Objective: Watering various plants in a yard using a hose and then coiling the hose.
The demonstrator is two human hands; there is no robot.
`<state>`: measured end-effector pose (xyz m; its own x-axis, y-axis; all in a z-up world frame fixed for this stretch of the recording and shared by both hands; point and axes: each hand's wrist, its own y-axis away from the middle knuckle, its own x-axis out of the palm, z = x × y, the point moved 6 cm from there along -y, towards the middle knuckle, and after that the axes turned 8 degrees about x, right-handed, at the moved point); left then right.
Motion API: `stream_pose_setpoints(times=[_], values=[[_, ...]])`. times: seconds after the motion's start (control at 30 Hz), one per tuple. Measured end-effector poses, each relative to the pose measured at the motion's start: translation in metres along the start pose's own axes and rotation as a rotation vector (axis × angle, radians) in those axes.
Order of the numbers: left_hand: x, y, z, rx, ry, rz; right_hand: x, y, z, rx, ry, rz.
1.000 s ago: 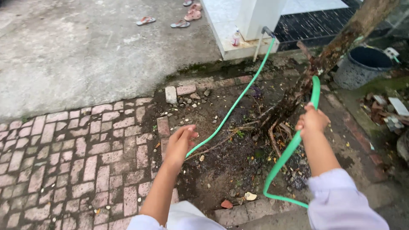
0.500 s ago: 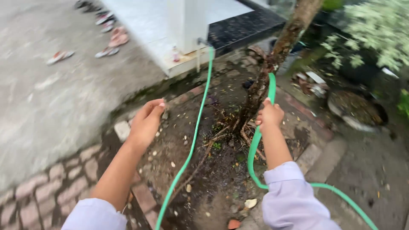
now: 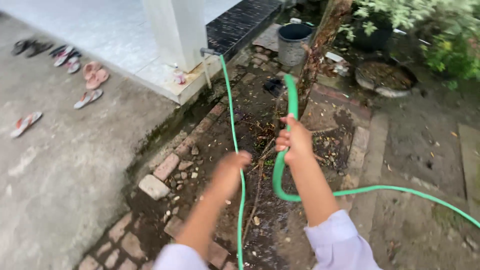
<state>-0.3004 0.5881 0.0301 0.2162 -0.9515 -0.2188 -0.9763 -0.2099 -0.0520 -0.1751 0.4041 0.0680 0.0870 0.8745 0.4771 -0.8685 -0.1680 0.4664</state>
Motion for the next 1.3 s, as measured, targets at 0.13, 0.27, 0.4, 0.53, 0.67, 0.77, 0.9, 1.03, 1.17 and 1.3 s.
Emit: stream_pose_setpoints(times=[0.13,0.27,0.4,0.53,0.67,0.77,0.9,1.03,1.17,1.3], values=[[0.037,0.026,-0.006,-0.068,0.404,0.232,0.057,0.036,-0.025,0.054,-0.083,0.023],[0.011,0.036,0.008,-0.144,0.575,0.411,0.086,0.045,-0.056,0.000,-0.074,-0.054],[-0.062,0.033,0.011,-0.300,0.480,0.447,0.130,0.045,-0.088,-0.076,-0.156,-0.097],[-0.142,0.006,0.037,-0.116,0.051,0.519,0.186,0.039,-0.129,-0.116,-0.225,-0.172],[-0.195,-0.028,0.045,0.006,-0.205,0.430,0.212,0.020,-0.155,-0.141,-0.284,-0.276],[-0.216,-0.070,0.042,-0.029,-0.305,0.490,0.237,-0.013,-0.147,-0.165,-0.317,-0.314],[-0.211,-0.144,0.051,-0.053,-0.383,0.580,0.246,-0.064,-0.124,-0.213,-0.346,-0.470],[-0.199,-0.214,0.016,-0.053,-0.342,0.649,0.242,-0.115,-0.076,-0.236,-0.383,-0.570],[-0.172,-0.300,-0.002,-0.091,-0.368,0.806,0.233,-0.181,-0.022,-0.264,-0.471,-0.555],[-0.160,-0.383,0.002,0.016,-0.472,0.902,0.227,-0.248,-0.004,-0.308,-0.513,-0.567]])
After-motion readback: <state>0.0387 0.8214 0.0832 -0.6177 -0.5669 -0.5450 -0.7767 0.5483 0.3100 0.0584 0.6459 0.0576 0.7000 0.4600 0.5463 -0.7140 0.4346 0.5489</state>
